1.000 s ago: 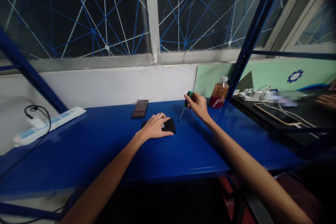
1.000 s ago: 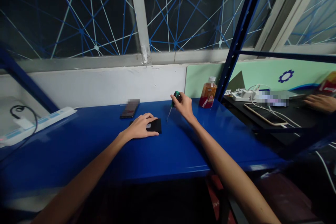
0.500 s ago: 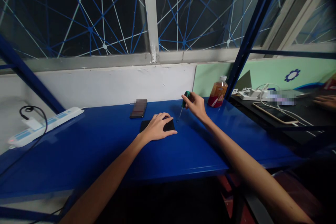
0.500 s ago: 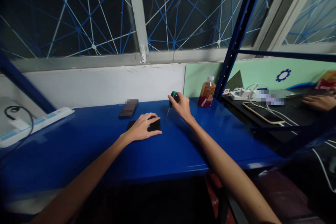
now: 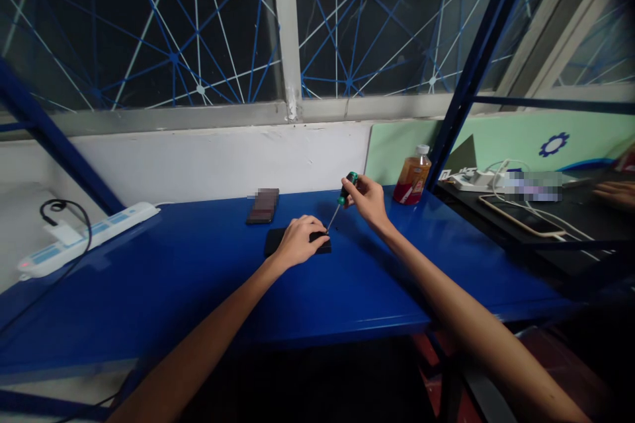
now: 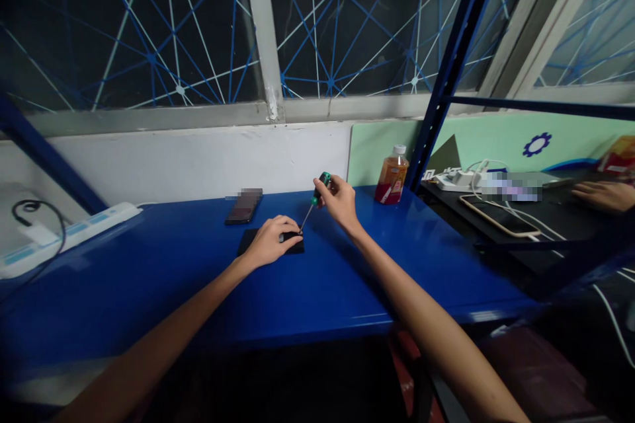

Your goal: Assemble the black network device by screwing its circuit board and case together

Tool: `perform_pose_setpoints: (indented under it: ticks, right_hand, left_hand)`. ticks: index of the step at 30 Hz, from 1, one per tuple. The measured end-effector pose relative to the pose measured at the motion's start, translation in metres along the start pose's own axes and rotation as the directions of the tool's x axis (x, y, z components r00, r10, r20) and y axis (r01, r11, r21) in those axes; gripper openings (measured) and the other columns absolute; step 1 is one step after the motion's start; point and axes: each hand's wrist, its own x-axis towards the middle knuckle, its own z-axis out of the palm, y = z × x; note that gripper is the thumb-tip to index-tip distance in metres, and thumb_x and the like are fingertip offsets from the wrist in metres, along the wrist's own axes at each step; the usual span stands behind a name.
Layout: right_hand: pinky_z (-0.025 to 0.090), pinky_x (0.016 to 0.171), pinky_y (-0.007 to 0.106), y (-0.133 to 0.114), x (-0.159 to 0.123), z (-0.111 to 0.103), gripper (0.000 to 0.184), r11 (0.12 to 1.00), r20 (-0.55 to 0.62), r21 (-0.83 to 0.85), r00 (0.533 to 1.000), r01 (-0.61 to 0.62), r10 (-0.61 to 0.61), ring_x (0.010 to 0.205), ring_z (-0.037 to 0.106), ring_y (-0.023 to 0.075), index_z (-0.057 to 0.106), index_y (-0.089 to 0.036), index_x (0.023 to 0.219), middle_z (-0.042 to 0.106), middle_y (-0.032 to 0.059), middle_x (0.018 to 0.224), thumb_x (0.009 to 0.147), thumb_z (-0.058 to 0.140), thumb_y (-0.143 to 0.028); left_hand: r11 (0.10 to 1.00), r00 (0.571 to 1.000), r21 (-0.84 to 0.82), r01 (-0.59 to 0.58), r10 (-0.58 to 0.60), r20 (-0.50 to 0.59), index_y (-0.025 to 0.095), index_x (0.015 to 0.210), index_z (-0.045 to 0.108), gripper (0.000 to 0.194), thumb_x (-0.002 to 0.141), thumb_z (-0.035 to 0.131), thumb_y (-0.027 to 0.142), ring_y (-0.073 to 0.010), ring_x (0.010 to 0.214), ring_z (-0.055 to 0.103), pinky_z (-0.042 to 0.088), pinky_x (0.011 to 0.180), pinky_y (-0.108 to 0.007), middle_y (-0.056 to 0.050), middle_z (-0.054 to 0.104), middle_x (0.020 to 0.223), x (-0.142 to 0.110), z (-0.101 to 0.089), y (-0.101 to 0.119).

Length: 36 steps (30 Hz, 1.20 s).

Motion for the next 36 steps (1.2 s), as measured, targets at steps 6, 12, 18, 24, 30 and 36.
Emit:
perform_pose_setpoints:
  ticks: [6,12,18,24,30,36]
  right_hand:
    - [0.055,0.048,0.029,-0.004,-0.002,0.002,0.041,0.999,-0.047,0.021,0.998,0.034,-0.033,0.047,0.061,0.0141,0.06,-0.019,0.084,0.062,0.0014,0.064,0.082,0.059,-0.06]
    - [0.055,0.049,0.029,-0.009,-0.002,0.001,0.039,0.997,-0.058,0.052,0.997,0.048,-0.045,0.05,0.062,0.0142,0.059,-0.019,0.084,0.061,0.0009,0.065,0.082,0.06,-0.058]
    - [0.056,0.049,0.029,-0.012,-0.001,0.001,0.036,0.99,-0.084,0.118,0.995,0.071,-0.061,0.051,0.062,0.0144,0.06,-0.018,0.089,0.06,0.0002,0.063,0.082,0.063,-0.054]
    - [0.055,0.048,0.028,-0.011,-0.001,0.003,0.032,0.981,-0.095,0.158,0.991,0.113,-0.099,0.048,0.061,0.0126,0.062,-0.018,0.089,0.06,-0.0009,0.065,0.081,0.066,-0.049]
    - [0.055,0.044,0.026,-0.007,-0.001,0.003,0.032,0.979,-0.111,0.193,0.993,0.062,-0.041,0.046,0.06,0.0115,0.062,-0.018,0.086,0.059,-0.0016,0.063,0.08,0.067,-0.049]
    - [0.055,0.041,0.025,-0.005,0.001,0.003,0.033,0.957,-0.101,0.291,0.994,-0.01,0.041,0.043,0.058,0.0115,0.062,-0.016,0.081,0.054,-0.0043,0.056,0.078,0.07,-0.048]
  left_hand:
    - [0.998,0.998,-0.061,-0.001,-0.003,-0.059,0.023,0.082,0.075,0.011,0.086,0.065,0.028,-0.0213,0.087,0.064,0.048,0.081,-0.036,-0.003,0.072,0.091,0.001,0.003,-0.004]
    - [0.989,0.994,-0.147,0.029,-0.044,-0.103,0.023,0.084,0.076,0.013,0.086,0.065,0.029,-0.0209,0.084,0.066,0.051,0.079,-0.035,-0.004,0.073,0.091,0.001,0.005,-0.004]
    - [0.969,0.984,-0.244,0.041,-0.082,-0.161,0.019,0.083,0.076,0.014,0.085,0.065,0.027,-0.0204,0.083,0.068,0.053,0.077,-0.033,-0.006,0.073,0.091,0.002,0.005,-0.002]
    - [0.972,0.982,-0.233,0.021,-0.064,-0.18,0.018,0.08,0.076,0.013,0.085,0.066,0.023,-0.02,0.081,0.068,0.052,0.076,-0.032,-0.006,0.073,0.089,0.002,0.006,-0.002]
    - [0.974,0.981,-0.228,0.017,-0.06,-0.182,0.018,0.08,0.075,0.01,0.084,0.067,0.023,-0.0199,0.081,0.068,0.052,0.075,-0.031,-0.006,0.073,0.087,0.002,0.006,-0.004]
    - [0.979,0.986,-0.199,0.031,-0.063,-0.156,0.019,0.079,0.074,0.01,0.083,0.067,0.024,-0.0199,0.081,0.068,0.052,0.074,-0.031,-0.004,0.073,0.086,0.002,0.005,-0.004]
